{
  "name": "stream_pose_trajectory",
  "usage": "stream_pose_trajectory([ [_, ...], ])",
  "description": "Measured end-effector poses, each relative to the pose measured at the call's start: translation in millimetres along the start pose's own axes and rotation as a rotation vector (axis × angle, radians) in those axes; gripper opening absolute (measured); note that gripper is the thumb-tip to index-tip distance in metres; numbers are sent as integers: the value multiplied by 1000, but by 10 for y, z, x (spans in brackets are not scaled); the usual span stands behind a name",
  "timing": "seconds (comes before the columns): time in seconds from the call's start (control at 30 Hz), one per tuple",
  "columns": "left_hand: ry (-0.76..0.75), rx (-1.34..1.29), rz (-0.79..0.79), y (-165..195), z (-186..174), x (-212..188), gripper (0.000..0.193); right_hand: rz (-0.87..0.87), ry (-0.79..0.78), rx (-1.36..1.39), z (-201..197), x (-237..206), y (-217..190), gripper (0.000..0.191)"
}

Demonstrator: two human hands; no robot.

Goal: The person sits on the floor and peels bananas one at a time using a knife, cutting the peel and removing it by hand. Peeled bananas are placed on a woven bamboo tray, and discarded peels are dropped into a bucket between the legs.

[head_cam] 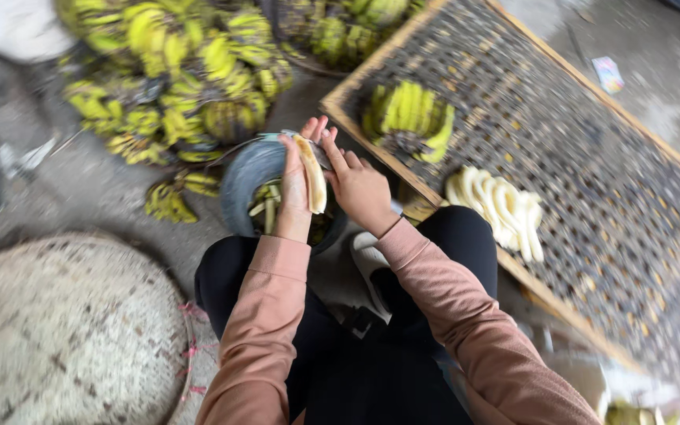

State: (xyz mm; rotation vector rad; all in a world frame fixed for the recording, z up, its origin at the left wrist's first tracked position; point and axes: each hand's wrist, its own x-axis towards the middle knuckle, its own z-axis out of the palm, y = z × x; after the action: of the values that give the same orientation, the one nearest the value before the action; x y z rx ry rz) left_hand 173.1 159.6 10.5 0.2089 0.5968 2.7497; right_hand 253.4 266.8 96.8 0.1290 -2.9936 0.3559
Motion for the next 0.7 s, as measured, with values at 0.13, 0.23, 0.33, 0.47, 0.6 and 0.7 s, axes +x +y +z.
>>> stream_pose_trajectory([
  [0.13,32,66,-390,-661,174,157,22,108,319,-606,-345,-455,292,83],
  [0.23,86,-74,-650,-1176,257,178,19,369,359,-622,-680,-883,663,88],
  [0.33,191,22,-691,-1688,401,166,28,522,447,-369,-1183,-1334,1176,93],
  [0.47,270,339,-671,-2439,723,101,42,544,629,-87,-1605,-1757,1749,97],
  [0.6,221,820,-537,-3128,1283,131,55,507,702,86,-1603,-1912,2211,91],
  [0.7,-19,1303,-158,-3237,1453,136,83,542,728,197,-1484,-2022,2536,88],
])
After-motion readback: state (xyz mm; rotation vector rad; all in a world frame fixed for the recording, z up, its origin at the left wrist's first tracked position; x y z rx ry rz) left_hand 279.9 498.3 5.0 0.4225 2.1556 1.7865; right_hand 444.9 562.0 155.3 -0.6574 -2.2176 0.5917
